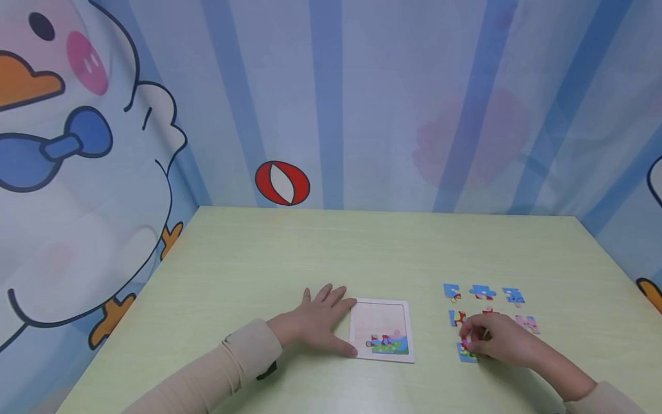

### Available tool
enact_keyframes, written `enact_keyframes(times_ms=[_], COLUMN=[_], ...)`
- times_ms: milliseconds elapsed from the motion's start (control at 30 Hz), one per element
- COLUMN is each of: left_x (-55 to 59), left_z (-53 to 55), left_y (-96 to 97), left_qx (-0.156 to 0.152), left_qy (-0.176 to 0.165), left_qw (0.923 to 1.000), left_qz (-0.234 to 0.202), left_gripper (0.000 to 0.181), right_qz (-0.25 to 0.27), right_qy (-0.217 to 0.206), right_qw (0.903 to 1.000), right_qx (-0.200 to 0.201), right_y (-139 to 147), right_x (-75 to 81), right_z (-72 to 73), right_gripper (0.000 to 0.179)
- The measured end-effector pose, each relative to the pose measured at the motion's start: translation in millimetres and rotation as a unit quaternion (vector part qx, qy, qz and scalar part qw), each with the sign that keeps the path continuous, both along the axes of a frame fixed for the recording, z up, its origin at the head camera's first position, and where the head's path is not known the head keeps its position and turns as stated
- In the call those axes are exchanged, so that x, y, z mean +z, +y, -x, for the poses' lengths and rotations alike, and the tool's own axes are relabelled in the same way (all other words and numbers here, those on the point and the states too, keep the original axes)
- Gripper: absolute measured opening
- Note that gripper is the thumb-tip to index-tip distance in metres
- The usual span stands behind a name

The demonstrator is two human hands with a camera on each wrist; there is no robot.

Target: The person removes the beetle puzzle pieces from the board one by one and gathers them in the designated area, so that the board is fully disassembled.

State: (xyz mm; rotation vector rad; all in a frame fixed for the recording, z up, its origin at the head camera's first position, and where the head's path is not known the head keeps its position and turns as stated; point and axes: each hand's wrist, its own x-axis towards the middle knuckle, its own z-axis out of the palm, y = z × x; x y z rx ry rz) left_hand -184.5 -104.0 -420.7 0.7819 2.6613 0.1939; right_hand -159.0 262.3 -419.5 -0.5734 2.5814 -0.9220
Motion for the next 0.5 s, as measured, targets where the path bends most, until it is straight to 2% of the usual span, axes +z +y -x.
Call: enact_keyframes(times_ms=[300,500], left_x=[3.5,4.1], left_z=[-1.6,-2.2], left_y=[0.6,1.1], left_qx=[0.004,0.004], left_qy=[-0.003,-0.002], left_qw=[1.0000,1.0000], left_qz=[0.000,0.001], left_gripper=[0.100,0.100], right_qz=[-0.021,0.001], right_qy=[0.013,0.029], right_qw=[0.9996,0.9996], right_qx=[-0.013,-0.003], right_y=[-2.8,-8.8], right_x=[4.7,14.4], right_z=[2.4,5.1], right_gripper=[0.014,0.014])
